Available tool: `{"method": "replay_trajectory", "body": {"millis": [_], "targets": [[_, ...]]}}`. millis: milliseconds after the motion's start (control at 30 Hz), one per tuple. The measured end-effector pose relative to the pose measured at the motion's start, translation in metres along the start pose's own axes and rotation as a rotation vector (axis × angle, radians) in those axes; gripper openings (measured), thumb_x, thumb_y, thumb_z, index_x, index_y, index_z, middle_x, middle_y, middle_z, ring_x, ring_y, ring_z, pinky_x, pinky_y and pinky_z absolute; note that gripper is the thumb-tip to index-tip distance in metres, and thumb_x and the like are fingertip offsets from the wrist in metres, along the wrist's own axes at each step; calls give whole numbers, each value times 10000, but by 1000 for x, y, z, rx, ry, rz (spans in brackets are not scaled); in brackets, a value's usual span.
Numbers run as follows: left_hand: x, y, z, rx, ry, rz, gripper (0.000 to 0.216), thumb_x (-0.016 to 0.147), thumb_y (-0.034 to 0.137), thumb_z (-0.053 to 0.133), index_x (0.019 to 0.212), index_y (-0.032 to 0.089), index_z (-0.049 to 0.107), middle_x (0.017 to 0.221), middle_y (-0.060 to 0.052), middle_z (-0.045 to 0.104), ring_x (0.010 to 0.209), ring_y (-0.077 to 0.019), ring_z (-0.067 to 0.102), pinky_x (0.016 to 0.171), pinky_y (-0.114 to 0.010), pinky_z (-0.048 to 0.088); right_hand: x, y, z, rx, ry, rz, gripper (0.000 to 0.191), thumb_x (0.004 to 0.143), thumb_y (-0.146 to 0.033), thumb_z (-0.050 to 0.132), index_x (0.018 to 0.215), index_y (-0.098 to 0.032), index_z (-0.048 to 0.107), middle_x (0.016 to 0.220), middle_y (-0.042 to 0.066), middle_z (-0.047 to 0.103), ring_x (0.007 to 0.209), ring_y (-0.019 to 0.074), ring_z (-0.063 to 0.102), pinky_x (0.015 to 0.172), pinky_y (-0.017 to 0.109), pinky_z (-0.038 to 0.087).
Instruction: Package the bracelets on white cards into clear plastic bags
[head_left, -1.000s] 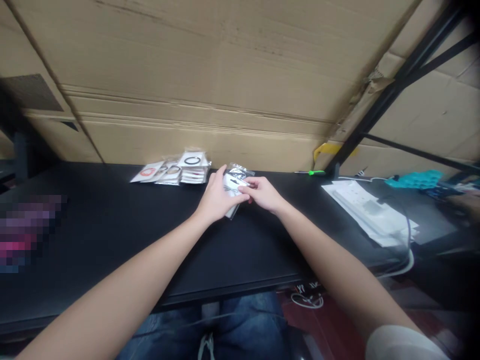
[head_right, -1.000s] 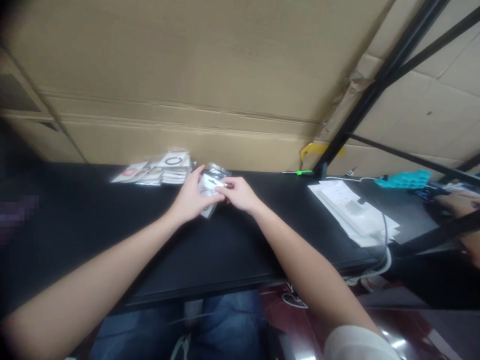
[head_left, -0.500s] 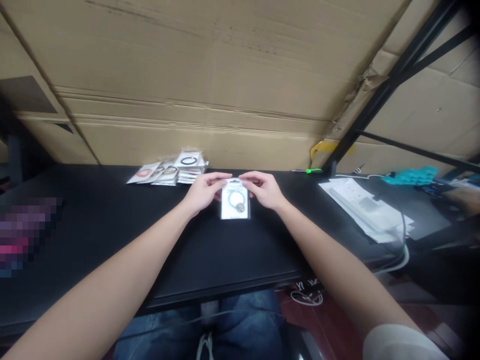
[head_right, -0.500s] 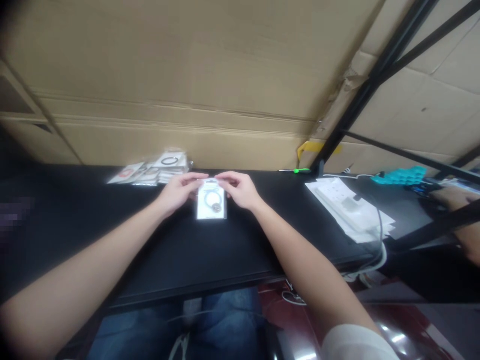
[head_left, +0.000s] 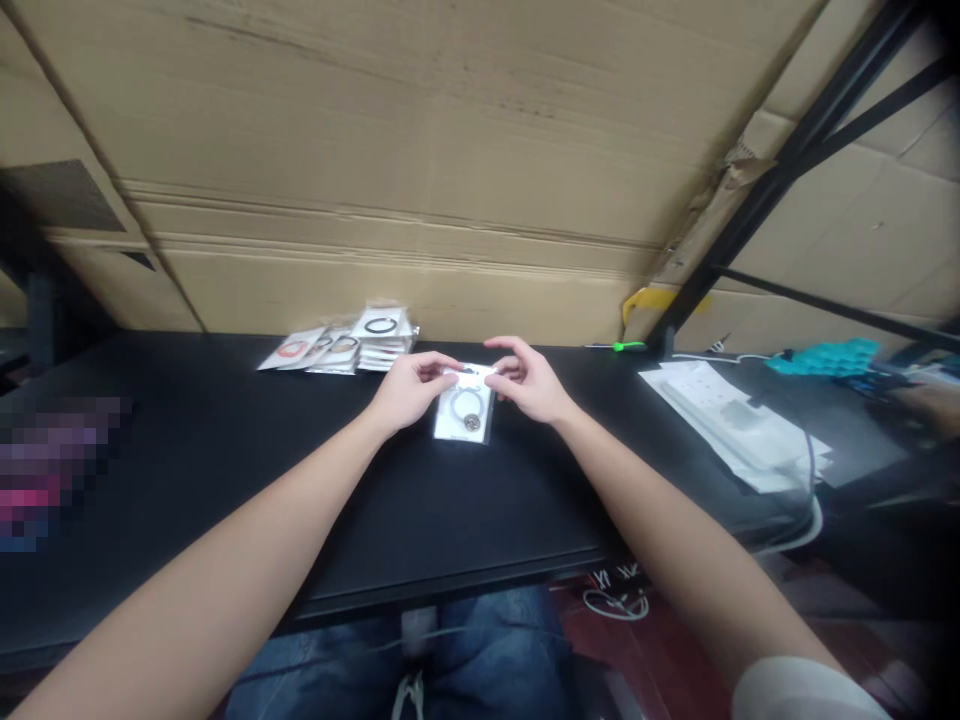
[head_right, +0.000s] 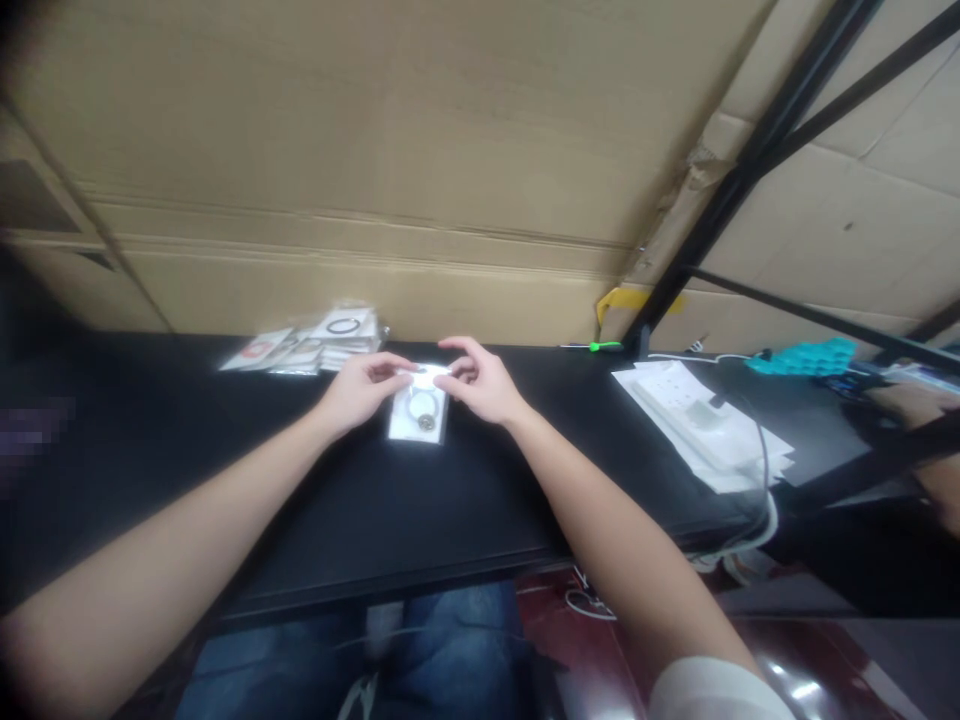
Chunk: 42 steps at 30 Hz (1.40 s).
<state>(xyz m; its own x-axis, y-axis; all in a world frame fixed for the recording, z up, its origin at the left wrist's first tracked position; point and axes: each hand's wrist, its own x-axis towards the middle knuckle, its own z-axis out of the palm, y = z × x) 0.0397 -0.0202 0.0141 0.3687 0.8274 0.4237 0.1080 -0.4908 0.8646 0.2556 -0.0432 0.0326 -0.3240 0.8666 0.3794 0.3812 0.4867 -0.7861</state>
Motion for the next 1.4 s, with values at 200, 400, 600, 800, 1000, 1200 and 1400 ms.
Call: {"method": "replay_trajectory", "body": {"millis": [200, 400, 600, 800, 1000, 1200, 1400], "targets": [[-2, 3, 3, -23, -8, 25, 242, 808, 259, 611, 1030, 172, 654, 911, -59, 692, 797, -166, 645, 743, -328, 514, 4, 7, 6, 74, -96, 155, 316, 792, -469, 616, 768, -154, 641, 595, 18, 594, 531, 123, 547, 518, 259, 435], [-5, 6, 9, -78, -91, -175, 366, 775, 330, 666, 1113, 195, 623, 934, -65, 697, 826, -191, 653, 702, -312, 511, 2, 0, 4, 13, -139, 107, 315, 771, -470, 642, 721, -158, 641, 572, 0, 579, 520, 107, 516, 508, 241, 397], [-6, 3, 9, -130, -149, -255, 251, 787, 345, 652, 944, 153, 695, 852, -78, 718, 790, -200, 662, 690, -316, 500, 3, 4, 3, -19, -140, 109, 309, 781, -464, 629, 717, -161, 637, 571, -1, 580, 519, 108, 517, 519, 247, 402], [-3, 1, 8, -232, -230, -325, 248, 814, 305, 617, 994, 155, 696, 923, -96, 720, 853, -216, 670, 733, -351, 517, 4, 8, -9, -24, -199, 110, 269, 796, -419, 617, 755, -156, 654, 583, 3, 597, 535, 112, 536, 540, 252, 421], [-2, -4, 6, -288, -199, -343, 194, 814, 310, 622, 901, 153, 697, 887, -83, 716, 838, -196, 666, 777, -353, 516, 4, 8, -10, 81, -273, 193, 273, 780, -426, 637, 840, -160, 656, 667, 20, 634, 582, 123, 571, 586, 274, 470], [3, -6, 2, -157, -12, -353, 314, 846, 357, 571, 1072, 146, 627, 1003, -127, 677, 893, -216, 642, 796, -392, 508, 4, 18, -4, 94, -330, 261, 254, 755, -412, 659, 733, -159, 647, 625, 14, 616, 554, 114, 556, 570, 260, 456], [-12, 6, 16, 618, 69, 122, 388, 840, 353, 559, 1197, 203, 544, 1195, -99, 558, 1092, -260, 518, 936, -432, 407, 13, 40, -3, -161, -121, 297, 270, 771, -431, 621, 696, -175, 658, 568, 7, 598, 471, 100, 484, 484, 243, 368]]}}
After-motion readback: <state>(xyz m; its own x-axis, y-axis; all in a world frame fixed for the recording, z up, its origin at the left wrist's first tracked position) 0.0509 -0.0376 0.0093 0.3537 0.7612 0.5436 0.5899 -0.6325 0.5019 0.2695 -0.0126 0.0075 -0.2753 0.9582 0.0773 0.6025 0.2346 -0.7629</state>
